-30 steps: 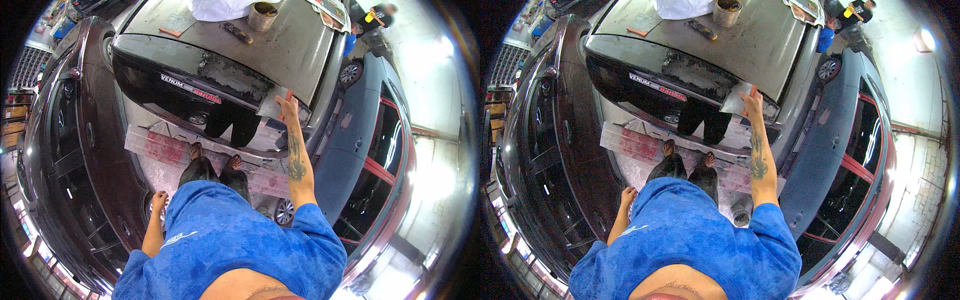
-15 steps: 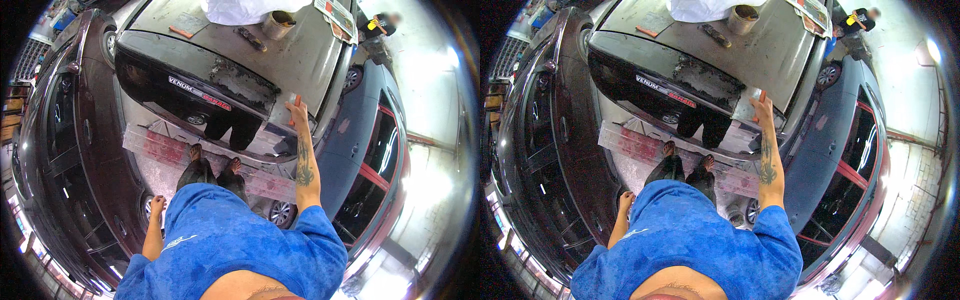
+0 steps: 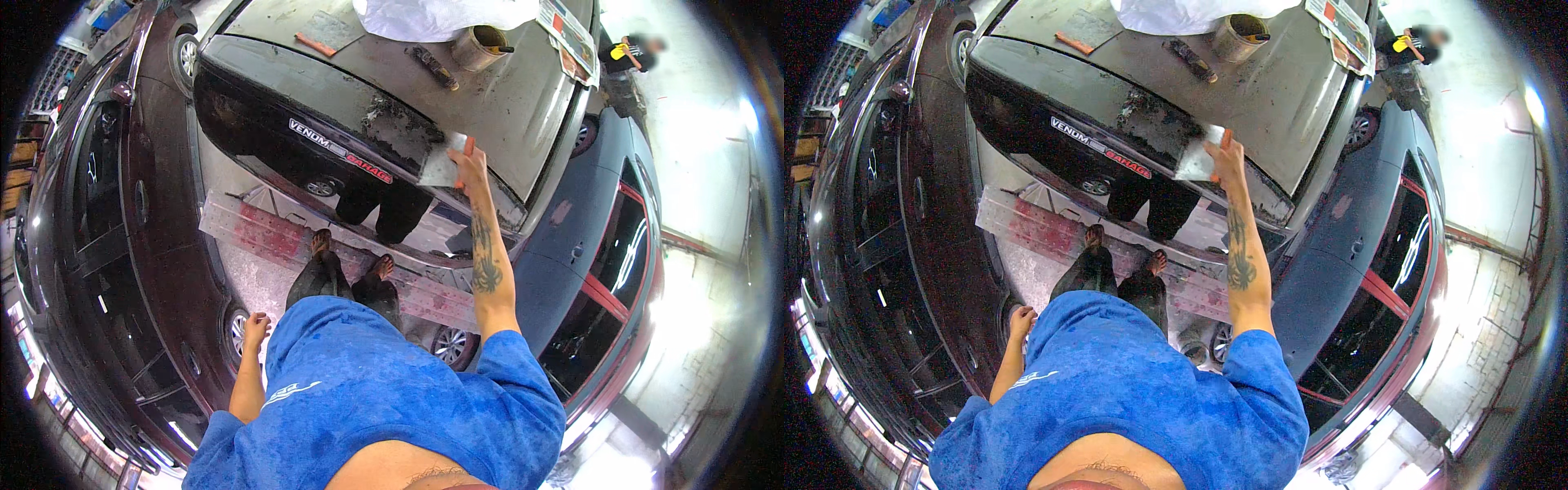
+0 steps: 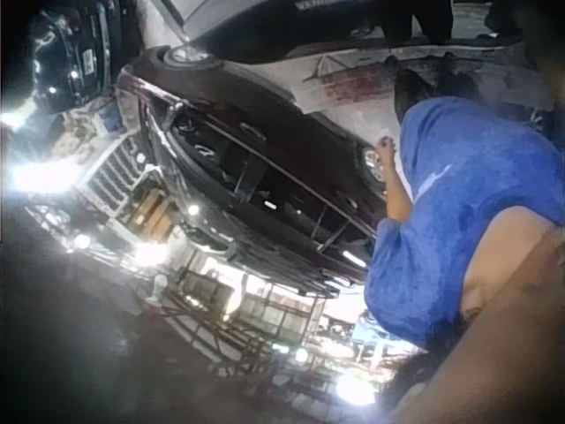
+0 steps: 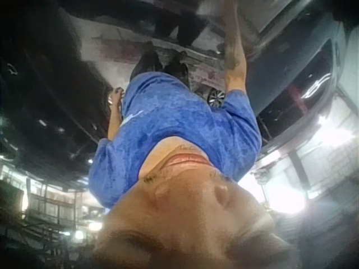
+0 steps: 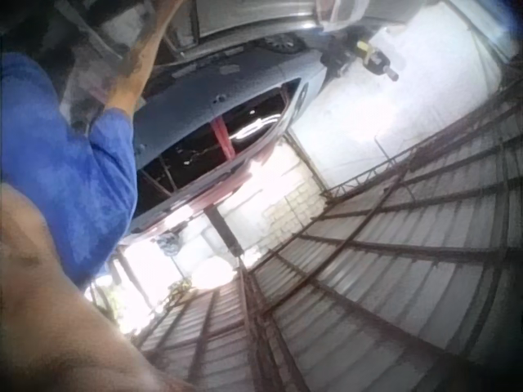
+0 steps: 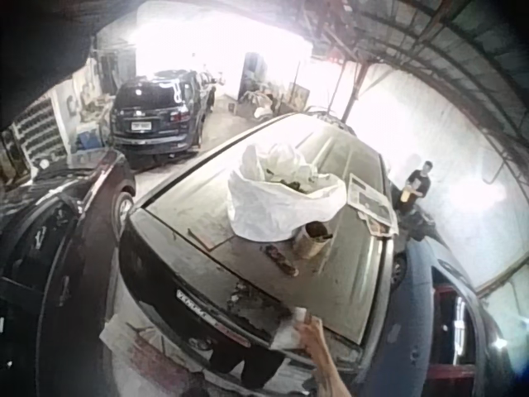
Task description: The person applies body filler to the rear trunk lid of a black car using a putty knife and a metal spreader. They spread the filler across the surface, smooth it, and scrape off excess material. The person works on the trunk lid while standing on a wooden plank.
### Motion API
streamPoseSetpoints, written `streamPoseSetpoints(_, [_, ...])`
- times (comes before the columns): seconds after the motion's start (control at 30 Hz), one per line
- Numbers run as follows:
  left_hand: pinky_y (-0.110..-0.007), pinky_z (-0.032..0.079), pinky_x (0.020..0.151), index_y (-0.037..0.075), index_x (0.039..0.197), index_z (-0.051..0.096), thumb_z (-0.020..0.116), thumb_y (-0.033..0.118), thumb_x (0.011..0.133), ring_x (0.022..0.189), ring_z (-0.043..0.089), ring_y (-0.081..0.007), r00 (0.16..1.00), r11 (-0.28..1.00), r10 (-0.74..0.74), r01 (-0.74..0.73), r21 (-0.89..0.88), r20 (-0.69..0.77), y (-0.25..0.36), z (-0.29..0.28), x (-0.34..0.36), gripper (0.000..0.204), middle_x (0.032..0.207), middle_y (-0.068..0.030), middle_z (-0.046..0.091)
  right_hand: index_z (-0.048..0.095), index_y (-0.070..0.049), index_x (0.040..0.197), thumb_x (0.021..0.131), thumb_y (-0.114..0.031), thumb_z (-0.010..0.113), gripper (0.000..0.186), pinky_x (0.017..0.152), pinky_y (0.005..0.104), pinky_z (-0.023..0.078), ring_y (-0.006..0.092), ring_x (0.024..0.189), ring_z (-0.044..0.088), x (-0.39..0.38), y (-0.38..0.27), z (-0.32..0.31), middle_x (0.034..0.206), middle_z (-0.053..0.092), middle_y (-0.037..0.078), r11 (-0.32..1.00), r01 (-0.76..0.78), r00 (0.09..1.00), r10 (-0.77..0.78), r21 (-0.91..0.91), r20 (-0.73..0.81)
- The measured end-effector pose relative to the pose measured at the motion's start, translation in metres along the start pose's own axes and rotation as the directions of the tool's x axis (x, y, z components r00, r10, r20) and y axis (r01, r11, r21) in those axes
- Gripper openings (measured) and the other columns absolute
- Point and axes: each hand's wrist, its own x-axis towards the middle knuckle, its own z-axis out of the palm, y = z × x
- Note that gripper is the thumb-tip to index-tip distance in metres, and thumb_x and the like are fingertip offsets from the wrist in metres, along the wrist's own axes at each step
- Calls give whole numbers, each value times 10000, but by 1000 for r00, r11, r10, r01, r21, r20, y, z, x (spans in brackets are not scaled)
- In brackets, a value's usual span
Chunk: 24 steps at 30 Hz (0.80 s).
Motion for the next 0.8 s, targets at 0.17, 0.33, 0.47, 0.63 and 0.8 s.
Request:
streamPoseSetpoints(0.17, [-317, 544, 598, 25, 1142, 611, 652, 155, 862, 750, 662, -175, 998, 999, -42, 41, -23, -39, -11, -7, 2, 311, 901, -92, 676, 651, 31, 882, 814, -128, 696, 179, 395, 301, 391, 131, 436, 515, -3, -16, 5, 607, 564, 19, 999, -49, 998, 50, 25, -38])
streamPoseSetpoints(0.33, [-337, 549, 610, 30, 1169, 595, 649, 161, 868, 758, 668, -187, 993, 993, -119, 118, -19, -17, -19, -15, 5, 332, 949, -102, 683, 612, -13, 821, 813, -204, 708, 214, 430, 301, 416, 134, 432, 509, 7, -36, 28, 620, 567, 17, 996, -76, 997, 75, -52, -20])
streamPoseSetpoints(0.47, [-334, 548, 606, 24, 1180, 591, 632, 156, 892, 756, 667, -186, 996, 992, -84, 83, -91, -9, -17, -18, 12, 319, 942, -102, 683, 623, -17, 831, 797, -208, 712, 213, 373, 309, 363, 121, 377, 449, 13, -41, 33, 622, 565, 21, 988, -106, 994, 103, -109, -34])
streamPoseSetpoints(0.63, [-324, 548, 604, 21, 1192, 591, 630, 160, 898, 767, 667, -185, 993, 984, -118, 115, -137, -15, -21, -21, 16, 327, 945, -101, 683, 662, 1, 887, 788, -177, 716, 211, 385, 306, 372, 114, 416, 482, 12, -48, 39, 657, 588, 22, 984, -165, 983, 159, -65, -87])
streamPoseSetpoints(0.8, [-329, 544, 613, 25, 1167, 594, 640, 165, 877, 771, 671, -197, 995, 986, -95, 93, -137, -9, -25, -28, 20, 325, 953, -105, 680, 644, 10, 881, 800, -143, 712, 185, 559, 275, 450, 97, 634, 577, 13, -63, 50, 730, 618, 5, 991, 49, 997, -42, -127, 59])
